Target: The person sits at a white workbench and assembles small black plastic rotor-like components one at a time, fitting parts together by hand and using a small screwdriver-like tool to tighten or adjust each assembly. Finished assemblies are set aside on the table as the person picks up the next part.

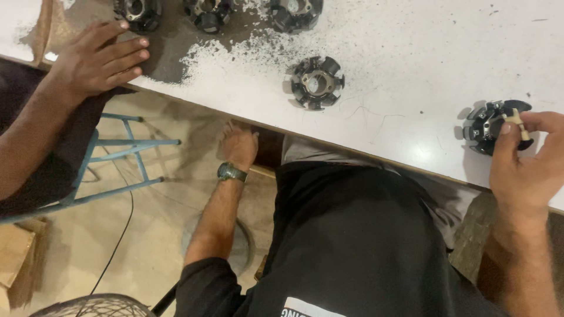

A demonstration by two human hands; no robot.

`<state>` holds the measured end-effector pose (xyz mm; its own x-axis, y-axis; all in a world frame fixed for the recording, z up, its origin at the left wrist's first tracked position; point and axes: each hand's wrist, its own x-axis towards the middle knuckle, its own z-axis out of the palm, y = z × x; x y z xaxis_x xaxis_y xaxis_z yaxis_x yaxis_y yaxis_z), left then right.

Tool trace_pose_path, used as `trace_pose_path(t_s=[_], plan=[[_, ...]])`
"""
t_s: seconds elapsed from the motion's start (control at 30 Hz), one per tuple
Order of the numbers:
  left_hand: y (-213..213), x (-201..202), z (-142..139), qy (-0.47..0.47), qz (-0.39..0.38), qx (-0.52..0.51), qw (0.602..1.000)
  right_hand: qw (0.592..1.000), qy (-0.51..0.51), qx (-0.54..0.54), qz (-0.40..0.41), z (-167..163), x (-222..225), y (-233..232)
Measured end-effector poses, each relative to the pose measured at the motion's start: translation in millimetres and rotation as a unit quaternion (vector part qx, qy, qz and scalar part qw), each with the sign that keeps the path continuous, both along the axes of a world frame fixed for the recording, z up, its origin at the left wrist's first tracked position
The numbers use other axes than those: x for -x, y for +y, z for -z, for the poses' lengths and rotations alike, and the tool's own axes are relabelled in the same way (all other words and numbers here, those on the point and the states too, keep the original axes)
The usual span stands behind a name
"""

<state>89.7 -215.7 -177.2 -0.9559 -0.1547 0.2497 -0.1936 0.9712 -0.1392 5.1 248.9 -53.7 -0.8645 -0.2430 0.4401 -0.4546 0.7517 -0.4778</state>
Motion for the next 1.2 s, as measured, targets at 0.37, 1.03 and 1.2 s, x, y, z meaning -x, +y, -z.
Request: trace_pose_path(t_s=[0.37, 1.03, 1.2], plan=[[166, 33, -11, -0.364, 0.344, -0.497, 0.709, 0.996, 0.087, -0.002, -0.006, 23, -3, 30], [19, 19, -11, -0.171, 0.068, -0.147, 0.972, 0.995, 0.044, 0.085, 0.007, 13, 0, 20], [126, 54, -33, -0.169, 0.149, -0.360, 0.905, 0.986, 0.001, 0.158, 0.046, 9, -4, 10]])
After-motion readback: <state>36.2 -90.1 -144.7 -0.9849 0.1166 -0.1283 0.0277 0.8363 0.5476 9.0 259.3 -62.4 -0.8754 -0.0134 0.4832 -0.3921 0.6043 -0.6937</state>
